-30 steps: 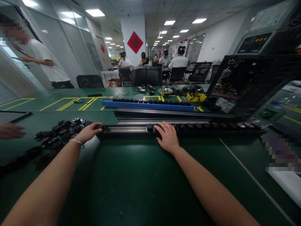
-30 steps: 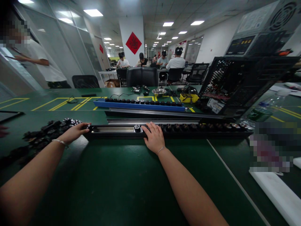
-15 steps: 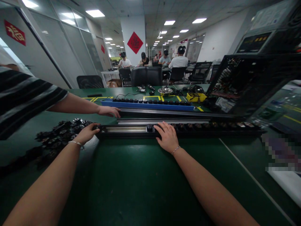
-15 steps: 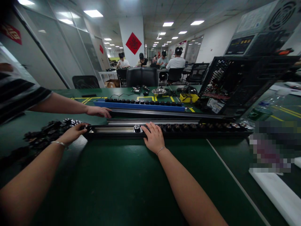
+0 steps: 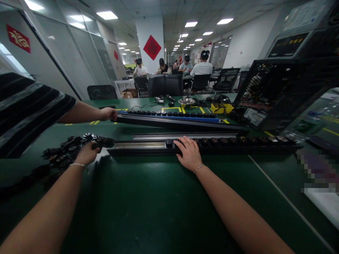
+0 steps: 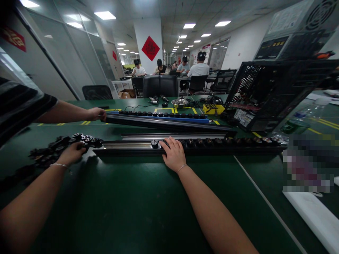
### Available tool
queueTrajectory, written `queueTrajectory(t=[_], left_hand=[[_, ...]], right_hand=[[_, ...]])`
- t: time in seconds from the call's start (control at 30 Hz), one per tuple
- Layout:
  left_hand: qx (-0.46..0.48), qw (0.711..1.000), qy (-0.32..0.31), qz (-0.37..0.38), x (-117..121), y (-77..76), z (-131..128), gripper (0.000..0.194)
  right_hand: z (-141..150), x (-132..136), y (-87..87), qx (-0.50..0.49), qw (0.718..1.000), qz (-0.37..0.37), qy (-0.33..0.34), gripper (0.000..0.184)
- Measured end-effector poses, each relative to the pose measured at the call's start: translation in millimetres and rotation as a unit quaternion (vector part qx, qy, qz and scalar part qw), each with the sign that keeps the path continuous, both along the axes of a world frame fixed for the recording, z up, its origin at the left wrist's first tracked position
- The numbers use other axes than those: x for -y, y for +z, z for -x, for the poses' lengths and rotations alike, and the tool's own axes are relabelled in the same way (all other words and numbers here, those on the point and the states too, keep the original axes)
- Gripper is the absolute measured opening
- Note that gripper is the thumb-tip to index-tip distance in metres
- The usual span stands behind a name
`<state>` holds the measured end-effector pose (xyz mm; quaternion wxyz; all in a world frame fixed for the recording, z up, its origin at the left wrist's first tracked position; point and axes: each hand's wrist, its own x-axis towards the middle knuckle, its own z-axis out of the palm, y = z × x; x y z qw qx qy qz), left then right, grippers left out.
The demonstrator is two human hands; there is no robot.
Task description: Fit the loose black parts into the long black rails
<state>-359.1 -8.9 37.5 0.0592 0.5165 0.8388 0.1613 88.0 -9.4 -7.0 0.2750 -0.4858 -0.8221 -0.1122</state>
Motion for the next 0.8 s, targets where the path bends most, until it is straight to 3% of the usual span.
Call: queueTrajectory(t=[0.2,0.37,0.5,0.6,0.67,0.8], left_hand=[[-0.073,0.994,0.080,0.032,16.9,-0.5,17.1,0.048],[-0.136,0.982,0.131,-0.003,28.0,1.5,21.5,0.049],[-0.088,0.971,0.221,0.022,32.4,5.8,27.6,0.054],[-0.054,0.968,0.241,0.037,35.5,8.8,26.5,0.057],[-0.040,0.970,0.241,-0.003,37.4,8.9,20.2,0.061],[-0.034,0.961,0.214,-0.170,34.6,6.8,-7.5,0.057]], right_hand=[[-0.5,-0.5,-0.7,-0.004,1.000,-0.002,0.001,0.053],[-0.6,-0.9,-1.4,-0.002,1.000,-0.003,0.002,0.053],[-0.7,-1.0,-2.1,-0.005,1.000,-0.006,0.002,0.053],[-0.8,-1.1,-2.0,-0.005,1.000,-0.007,0.003,0.052],[-0.7,-1.1,-1.7,-0.005,1.000,-0.005,0.002,0.053],[-0.8,-1.0,-1.5,-0.003,1.000,-0.004,0.002,0.053]])
